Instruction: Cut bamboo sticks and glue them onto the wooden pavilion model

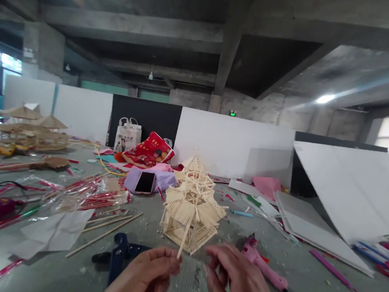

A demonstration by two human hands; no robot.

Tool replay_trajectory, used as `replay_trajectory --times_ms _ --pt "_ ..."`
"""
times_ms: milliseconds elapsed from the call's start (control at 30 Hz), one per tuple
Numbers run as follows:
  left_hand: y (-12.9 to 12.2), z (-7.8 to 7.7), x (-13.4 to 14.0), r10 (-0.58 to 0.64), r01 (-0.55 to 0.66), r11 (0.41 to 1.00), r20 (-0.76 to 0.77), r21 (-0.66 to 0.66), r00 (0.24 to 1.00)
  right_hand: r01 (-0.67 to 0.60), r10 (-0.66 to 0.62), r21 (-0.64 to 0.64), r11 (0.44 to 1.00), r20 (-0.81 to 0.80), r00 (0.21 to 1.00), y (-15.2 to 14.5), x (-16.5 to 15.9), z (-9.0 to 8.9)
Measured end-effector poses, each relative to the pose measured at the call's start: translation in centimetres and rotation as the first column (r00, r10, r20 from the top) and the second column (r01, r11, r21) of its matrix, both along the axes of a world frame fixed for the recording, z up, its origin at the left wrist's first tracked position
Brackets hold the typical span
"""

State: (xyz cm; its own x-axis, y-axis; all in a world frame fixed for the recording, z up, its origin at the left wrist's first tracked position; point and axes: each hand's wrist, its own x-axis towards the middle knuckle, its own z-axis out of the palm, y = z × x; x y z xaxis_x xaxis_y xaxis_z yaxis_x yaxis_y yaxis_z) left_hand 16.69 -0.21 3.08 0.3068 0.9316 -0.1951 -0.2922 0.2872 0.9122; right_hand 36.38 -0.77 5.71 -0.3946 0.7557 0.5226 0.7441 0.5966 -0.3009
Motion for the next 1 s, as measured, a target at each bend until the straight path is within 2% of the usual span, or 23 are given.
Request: replay_trajectory --times_ms 67,167,267,367,433,500,600,767,900,1000 --pt "0.5 -0.2 0.5 -0.015 0.015 1.0 -0.03 0.001 0.999 -0.01 0.011 -0.07 0.998 0.021 1.0 1.6 -0.9 1.0" --pt "1.0 -0.6 0.8 -0.053 0.053 0.998 -0.005 0.014 0.999 -0.008 0.01 -0.165 0.986 0.01 1.0 3.3 -1.5 1.3" --pt "1.4 -0.9 0.9 -0.083 0.083 0.996 0.018 0.025 0.996 -0.038 0.037 -0.248 0.968 -0.008 0.999 4.4 -1.9 1.6" --pt "2.0 -0.8 0.9 -0.074 0.07 0.995 0.059 0.066 0.996 -0.053 0.048 -0.304 0.951 -0.023 0.999 5.2 -2.7 2.9" --pt "2.7 -0.6 1.0 -0.04 0.037 0.998 0.062 0.046 0.997 -0.017 0.024 -0.266 0.964 0.024 0.999 5.9 -3.3 4.3" --pt "3.5 -0.6 1.1 0.03 -0.03 1.0 0.051 0.007 0.998 0.045 -0.022 -0.164 0.986 0.135 0.991 6.8 -3.6 5.4" --pt "4.6 -0.7 1.2 0.143 -0.143 0.99 0.057 -0.004 0.988 0.079 -0.065 -0.039 0.996 0.276 0.959 8.1 -3.5 6.2" --pt "5.9 -1.0 1.1 0.207 -0.207 0.978 0.015 0.027 0.978 0.079 -0.054 -0.065 0.995 0.327 0.944 9.0 -3.4 6.1" --pt "6.2 -0.8 1.1 0.288 -0.29 0.956 0.052 0.039 0.956 0.056 -0.019 -0.1 0.993 0.341 0.94 8.7 -4.2 5.9" --pt "6.3 -0.6 1.1 0.295 -0.297 0.95 0.039 0.092 0.955 0.062 -0.019 -0.112 0.992 0.35 0.937 8.6 -4.6 5.9"
